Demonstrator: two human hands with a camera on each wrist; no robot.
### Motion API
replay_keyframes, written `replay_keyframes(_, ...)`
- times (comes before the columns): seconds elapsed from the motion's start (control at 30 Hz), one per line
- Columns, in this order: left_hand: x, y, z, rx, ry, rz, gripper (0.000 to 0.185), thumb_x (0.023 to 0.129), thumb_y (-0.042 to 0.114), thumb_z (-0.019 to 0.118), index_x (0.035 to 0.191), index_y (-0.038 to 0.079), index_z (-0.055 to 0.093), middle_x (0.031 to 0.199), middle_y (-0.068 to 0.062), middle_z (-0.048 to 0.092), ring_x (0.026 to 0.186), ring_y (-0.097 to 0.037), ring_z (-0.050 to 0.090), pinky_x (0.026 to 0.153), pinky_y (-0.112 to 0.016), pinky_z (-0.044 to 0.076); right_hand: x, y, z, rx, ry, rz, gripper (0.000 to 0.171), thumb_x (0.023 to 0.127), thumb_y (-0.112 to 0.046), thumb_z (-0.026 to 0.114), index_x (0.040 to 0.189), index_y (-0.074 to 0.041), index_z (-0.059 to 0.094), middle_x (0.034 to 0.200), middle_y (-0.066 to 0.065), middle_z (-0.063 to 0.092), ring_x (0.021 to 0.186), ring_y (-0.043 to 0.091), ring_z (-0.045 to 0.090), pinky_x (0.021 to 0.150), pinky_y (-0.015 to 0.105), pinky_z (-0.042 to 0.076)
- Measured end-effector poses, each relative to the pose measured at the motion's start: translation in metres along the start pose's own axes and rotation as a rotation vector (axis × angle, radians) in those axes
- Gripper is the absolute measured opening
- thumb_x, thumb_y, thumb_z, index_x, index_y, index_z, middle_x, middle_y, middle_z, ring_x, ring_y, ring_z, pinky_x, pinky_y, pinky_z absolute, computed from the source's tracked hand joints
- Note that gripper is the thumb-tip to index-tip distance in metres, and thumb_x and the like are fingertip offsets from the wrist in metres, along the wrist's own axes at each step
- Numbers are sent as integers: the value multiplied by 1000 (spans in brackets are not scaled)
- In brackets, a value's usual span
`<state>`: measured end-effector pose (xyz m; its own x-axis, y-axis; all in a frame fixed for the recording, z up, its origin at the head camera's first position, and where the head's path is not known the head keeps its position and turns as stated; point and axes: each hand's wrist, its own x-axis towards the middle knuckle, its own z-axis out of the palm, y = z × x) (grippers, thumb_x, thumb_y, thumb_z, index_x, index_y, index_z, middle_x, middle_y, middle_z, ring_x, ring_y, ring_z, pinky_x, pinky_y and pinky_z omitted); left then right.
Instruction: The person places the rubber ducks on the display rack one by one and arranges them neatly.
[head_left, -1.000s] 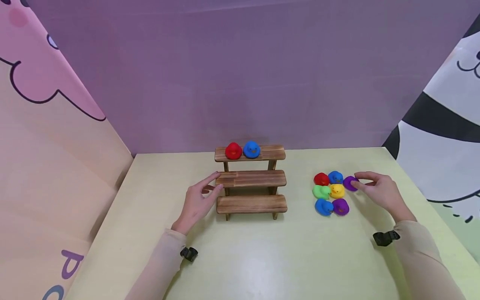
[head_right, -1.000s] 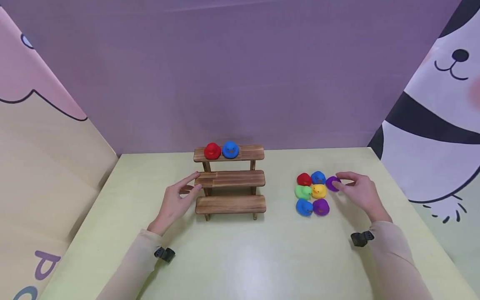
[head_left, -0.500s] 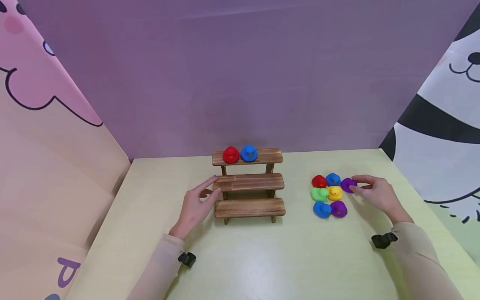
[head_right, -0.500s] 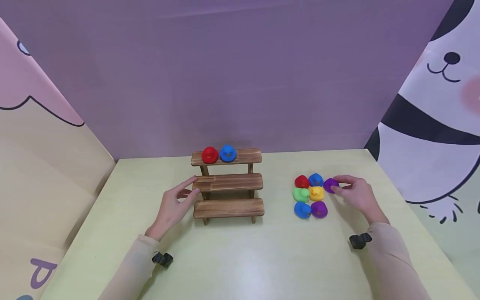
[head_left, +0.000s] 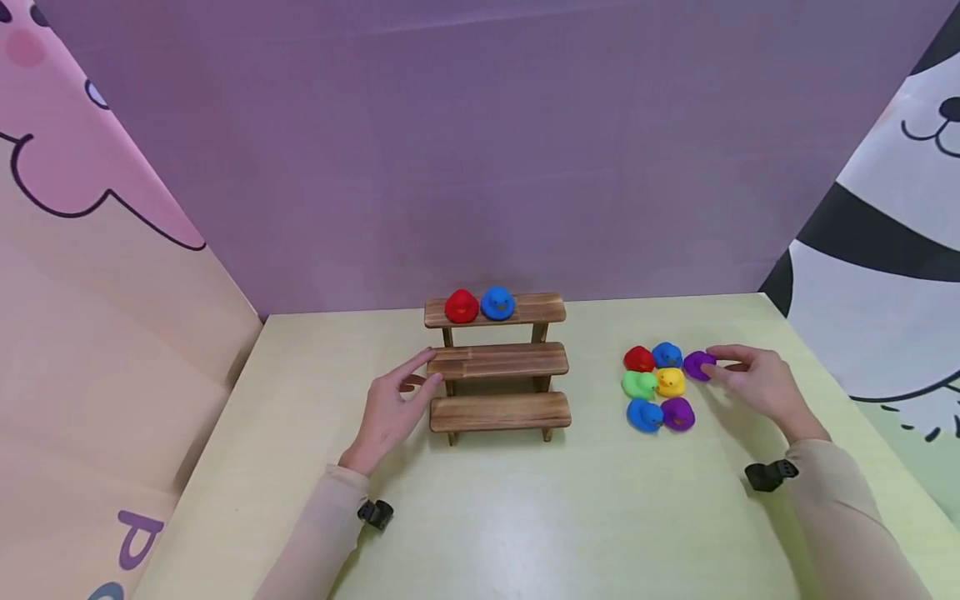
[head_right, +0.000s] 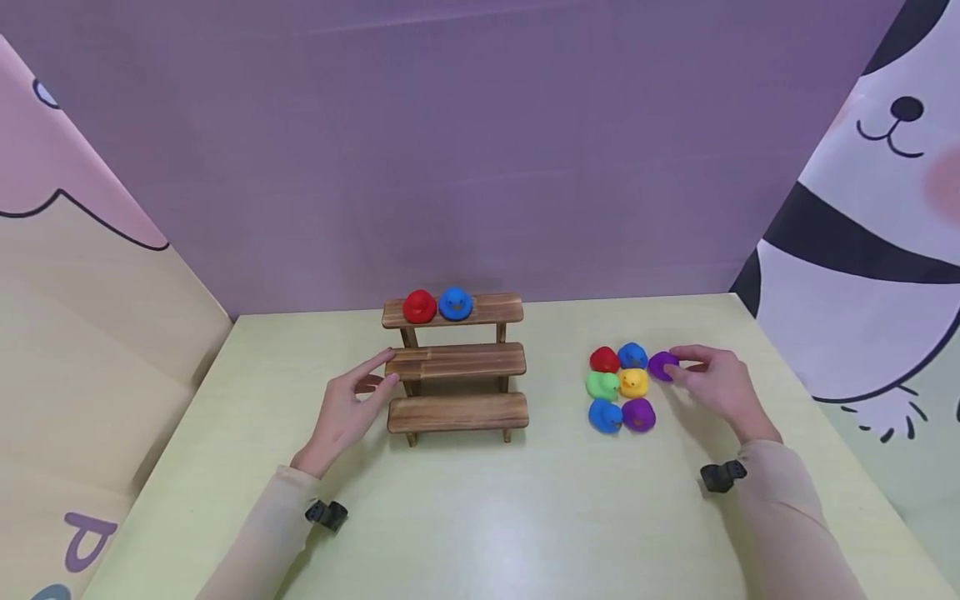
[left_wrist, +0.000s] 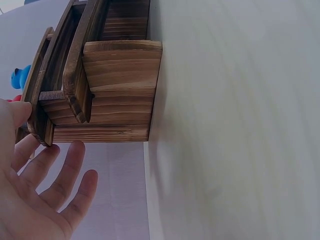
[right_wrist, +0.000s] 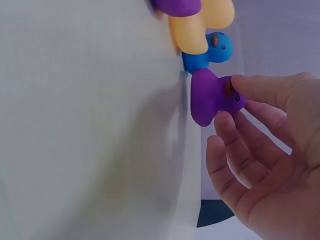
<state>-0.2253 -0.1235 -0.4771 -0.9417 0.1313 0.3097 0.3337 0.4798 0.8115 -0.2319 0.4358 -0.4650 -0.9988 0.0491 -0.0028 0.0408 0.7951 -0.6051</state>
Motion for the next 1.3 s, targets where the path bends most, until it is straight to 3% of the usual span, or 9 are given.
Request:
replay_keyframes(0.43, 2, 4, -1, 1, -9, -14, 44, 105, 32, 70, 148, 24, 66, 153, 5, 64, 105, -25, 77, 101, -50, 59, -3, -20, -12, 23, 46, 4, 62, 106, -49, 63, 144, 0, 63, 135, 31, 67, 110, 38, 66, 70, 18, 52)
replay_keyframes(0.63, 2, 4, -1, 12, -1, -13, 45, 104, 31, 70, 148, 22, 66, 152, 2, 65, 105, -26, 77, 100, -50, 60, -4, -41, -17, 29, 51, -24, 63, 106, -50, 63, 145, -1, 62, 138, 30, 65, 121, 45, 60, 72, 17, 50)
replay_keyframes(1.07, 0, 2, -1, 0, -14, -27, 45, 105, 33, 69, 148, 24, 66, 153, 4, 64, 107, -26, 76, 102, -51, 59, -4, -95, -17, 29, 83, -118, 57, 104, -47, 66, 142, -4, 66, 134, 26, 69, 120, 43, 61, 75, 25, 52)
replay_keyframes(1.3, 1, 3, -2, 11, -10, -20, 44, 104, 33, 70, 147, 24, 67, 152, 3, 65, 107, -26, 76, 100, -51, 60, -1, -116, -13, 37, 69, -136, 56, 103, -47, 68, 142, -6, 67, 130, 24, 71, 118, 39, 62, 73, 23, 53)
